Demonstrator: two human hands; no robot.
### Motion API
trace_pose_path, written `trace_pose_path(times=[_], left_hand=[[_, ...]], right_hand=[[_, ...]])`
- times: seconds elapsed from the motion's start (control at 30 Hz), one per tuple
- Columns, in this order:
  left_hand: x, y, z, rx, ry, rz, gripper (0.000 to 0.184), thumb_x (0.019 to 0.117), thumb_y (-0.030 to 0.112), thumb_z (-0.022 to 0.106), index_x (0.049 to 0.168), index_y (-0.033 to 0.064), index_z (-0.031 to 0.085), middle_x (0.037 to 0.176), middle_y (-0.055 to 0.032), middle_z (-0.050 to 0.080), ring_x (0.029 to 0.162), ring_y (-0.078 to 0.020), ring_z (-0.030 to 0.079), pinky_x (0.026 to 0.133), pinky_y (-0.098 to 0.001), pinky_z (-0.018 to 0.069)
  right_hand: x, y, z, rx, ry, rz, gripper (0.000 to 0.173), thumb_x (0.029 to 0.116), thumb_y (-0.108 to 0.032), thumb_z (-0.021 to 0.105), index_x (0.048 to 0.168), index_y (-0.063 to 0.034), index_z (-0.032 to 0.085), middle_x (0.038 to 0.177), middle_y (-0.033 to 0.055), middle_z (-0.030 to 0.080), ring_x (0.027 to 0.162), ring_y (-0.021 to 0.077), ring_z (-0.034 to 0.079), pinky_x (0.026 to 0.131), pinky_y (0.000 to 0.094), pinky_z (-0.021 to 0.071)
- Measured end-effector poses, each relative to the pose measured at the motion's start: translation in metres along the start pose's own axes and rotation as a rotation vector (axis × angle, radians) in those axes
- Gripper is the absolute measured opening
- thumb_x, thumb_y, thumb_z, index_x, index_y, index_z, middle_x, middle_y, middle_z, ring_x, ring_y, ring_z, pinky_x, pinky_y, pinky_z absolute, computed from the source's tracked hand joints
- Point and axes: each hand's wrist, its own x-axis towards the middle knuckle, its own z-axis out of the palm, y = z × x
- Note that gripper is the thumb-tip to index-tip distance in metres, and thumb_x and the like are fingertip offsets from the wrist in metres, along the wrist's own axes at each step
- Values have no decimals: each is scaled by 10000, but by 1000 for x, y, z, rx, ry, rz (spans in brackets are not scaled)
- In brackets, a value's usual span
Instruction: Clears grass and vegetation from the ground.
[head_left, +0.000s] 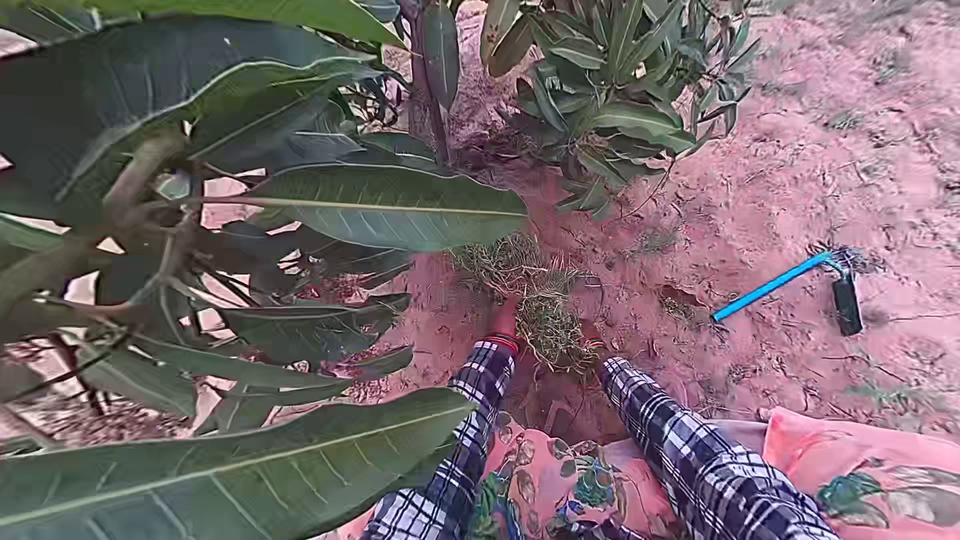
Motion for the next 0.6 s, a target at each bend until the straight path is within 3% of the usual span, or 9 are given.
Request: trace_pose_path(times=[0.07, 0.13, 0.23, 0.33, 0.43, 0.5, 0.53, 0.6], left_hand=[[6, -9, 8, 8, -8, -21, 573, 1093, 356, 497, 1425, -111, 485, 1497, -294, 473, 1425, -361, 430, 1167, -527, 333], [12, -18, 10, 51, -2, 0, 560, 1098, 366, 480, 1425, -87, 498, 1511, -270, 473, 1438, -355, 422, 1164, -549, 339], [11, -21, 9, -3, 9, 30, 520, 1102, 350, 469, 1445, -39, 505, 1524, -225, 479, 1433, -313, 436, 1149, -545, 362], [9, -22, 12, -241, 72, 16, 455, 1093, 341, 474, 1416, 27, 537, 1439, -164, 557, 1303, -243, 547, 1042, -495, 471], [11, -21, 6, -342, 89, 22, 473, 1105, 355, 419, 1480, 75, 488, 1507, -143, 508, 1366, -245, 506, 1070, -530, 447], [15, -21, 4, -378, 86, 23, 465, 1101, 349, 422, 1481, 87, 479, 1487, -138, 520, 1339, -240, 525, 1047, -524, 466], [16, -21, 5, -390, 72, 28, 454, 1098, 340, 428, 1470, 87, 487, 1453, -136, 545, 1298, -232, 554, 1016, -510, 486], [16, -21, 8, -389, 30, 43, 429, 1088, 327, 440, 1437, 86, 501, 1367, -126, 589, 1200, -207, 600, 950, -470, 525]], right_hand=[[32, 20, 2, -99, 6, 37, 427, 1122, -188, 369, 1432, 43, 549, 1460, 285, 554, 1382, 444, 513, 1132, 605, 389], [39, 21, -4, -95, 31, 76, 414, 1093, -188, 419, 1442, -5, 547, 1437, 278, 569, 1319, 472, 557, 1045, 668, 445], [58, 29, -20, -61, 190, 94, 490, 1020, -165, 560, 1492, -44, 510, 1500, 280, 501, 1250, 493, 592, 1003, 688, 467], [73, 57, -53, 26, 427, 189, 622, 890, -148, 716, 1475, -68, 520, 1473, 286, 506, 1091, 489, 663, 861, 661, 550], [69, 100, -88, 133, 599, 319, 699, 846, -108, 776, 1478, -41, 483, 1552, 319, 392, 1105, 550, 627, 825, 709, 533], [75, 137, -105, 112, 631, 451, 823, 835, -122, 769, 1576, -130, 411, 1644, 275, 284, 1107, 532, 643, 831, 678, 554], [75, 153, -110, 110, 625, 501, 889, 833, -122, 766, 1614, -166, 343, 1625, 289, 307, 1116, 535, 636, 841, 676, 549], [71, 171, -113, 111, 599, 562, 915, 835, -137, 764, 1622, -145, 298, 1485, 316, 484, 1151, 523, 631, 873, 680, 537]])
